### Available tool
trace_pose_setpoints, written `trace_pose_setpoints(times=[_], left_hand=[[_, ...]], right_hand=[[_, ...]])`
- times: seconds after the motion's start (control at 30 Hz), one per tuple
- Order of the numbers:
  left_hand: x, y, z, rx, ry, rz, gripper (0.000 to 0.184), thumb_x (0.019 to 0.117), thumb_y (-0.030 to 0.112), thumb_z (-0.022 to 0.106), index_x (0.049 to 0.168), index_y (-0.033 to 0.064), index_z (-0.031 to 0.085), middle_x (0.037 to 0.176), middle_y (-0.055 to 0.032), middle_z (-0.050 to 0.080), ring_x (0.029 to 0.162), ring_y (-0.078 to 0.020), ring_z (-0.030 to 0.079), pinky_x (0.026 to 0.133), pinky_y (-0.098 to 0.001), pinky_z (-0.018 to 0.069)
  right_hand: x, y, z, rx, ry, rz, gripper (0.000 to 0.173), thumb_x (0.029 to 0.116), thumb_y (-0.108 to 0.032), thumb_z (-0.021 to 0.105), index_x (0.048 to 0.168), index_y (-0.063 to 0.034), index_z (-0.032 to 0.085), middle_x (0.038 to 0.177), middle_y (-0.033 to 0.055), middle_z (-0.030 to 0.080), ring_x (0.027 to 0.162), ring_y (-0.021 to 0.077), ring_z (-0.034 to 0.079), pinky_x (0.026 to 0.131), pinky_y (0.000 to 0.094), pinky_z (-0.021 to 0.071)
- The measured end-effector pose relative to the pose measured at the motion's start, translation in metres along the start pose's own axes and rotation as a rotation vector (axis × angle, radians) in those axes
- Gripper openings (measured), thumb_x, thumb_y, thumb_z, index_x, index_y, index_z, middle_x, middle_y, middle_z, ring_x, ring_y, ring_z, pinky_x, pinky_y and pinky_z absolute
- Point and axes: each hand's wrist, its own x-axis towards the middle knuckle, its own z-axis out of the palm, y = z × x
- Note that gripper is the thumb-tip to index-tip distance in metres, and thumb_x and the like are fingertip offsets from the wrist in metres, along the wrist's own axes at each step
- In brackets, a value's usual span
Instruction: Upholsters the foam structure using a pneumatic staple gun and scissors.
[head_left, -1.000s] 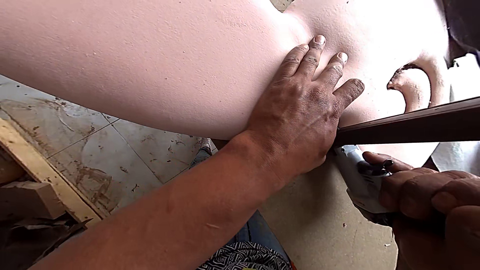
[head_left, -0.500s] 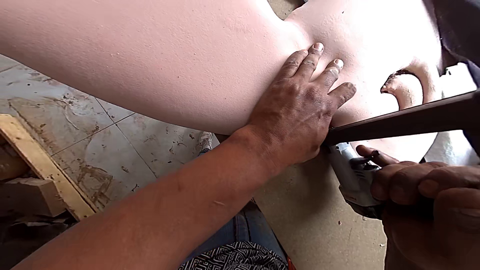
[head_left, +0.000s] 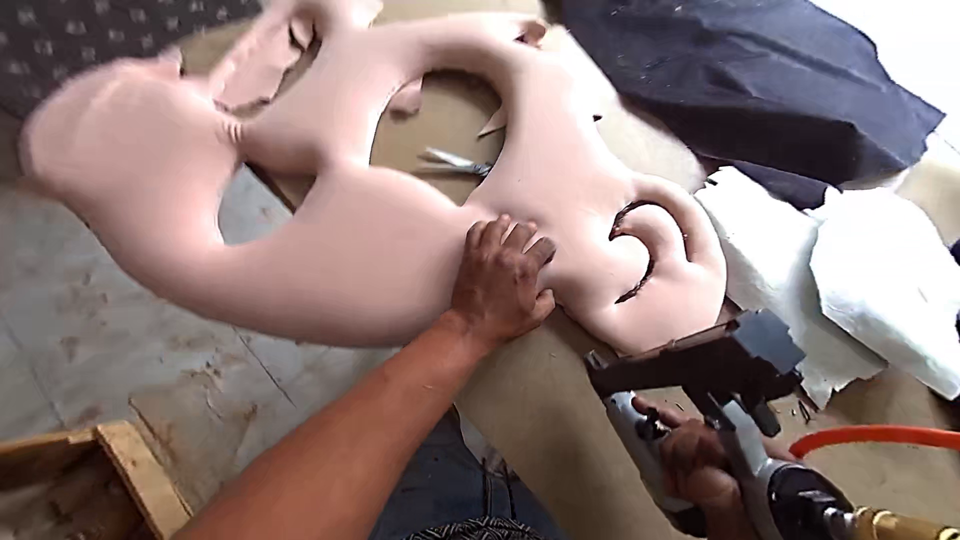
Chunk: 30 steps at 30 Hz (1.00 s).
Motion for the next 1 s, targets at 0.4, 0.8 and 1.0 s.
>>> trace_pose_setpoints(times=[0.4, 0.8, 1.0], left_hand=[[0.176, -0.027, 0.015, -0.206, -0.264, 0.756, 0.049, 0.0924, 0.064, 0.060, 0.117, 0.0234, 0.071, 0.121, -0.0039, 0.067, 0.119, -0.0275, 0.059, 0.097, -0.0505, 0.0478], [0.191, -0.020, 0.051, -0.273, -0.260, 0.893, 0.038, 0.0986, 0.054, 0.047, 0.112, 0.0309, 0.074, 0.143, 0.0012, 0.062, 0.145, -0.0247, 0.044, 0.119, -0.0520, 0.0281], [0.194, -0.021, 0.053, -0.266, -0.272, 0.905, 0.040, 0.0980, 0.053, 0.045, 0.111, 0.0306, 0.074, 0.144, 0.0016, 0.061, 0.146, -0.0260, 0.042, 0.119, -0.0537, 0.0261]], right_hand=[[0.014, 0.015, 0.150, 0.262, 0.687, -0.023, 0.025, 0.1021, -0.035, 0.063, 0.089, -0.0144, 0.067, 0.068, -0.0007, 0.062, 0.070, 0.0168, 0.068, 0.104, 0.0556, 0.0530], [0.076, 0.011, 0.216, 0.114, 1.156, 0.003, 0.027, 0.1018, -0.032, 0.066, 0.084, -0.0116, 0.063, 0.063, 0.0015, 0.059, 0.061, 0.0181, 0.066, 0.097, 0.0546, 0.0583], [0.081, 0.012, 0.222, 0.062, 1.173, 0.009, 0.028, 0.1017, -0.034, 0.065, 0.083, -0.0132, 0.064, 0.063, -0.0001, 0.059, 0.061, 0.0168, 0.066, 0.097, 0.0530, 0.0589]])
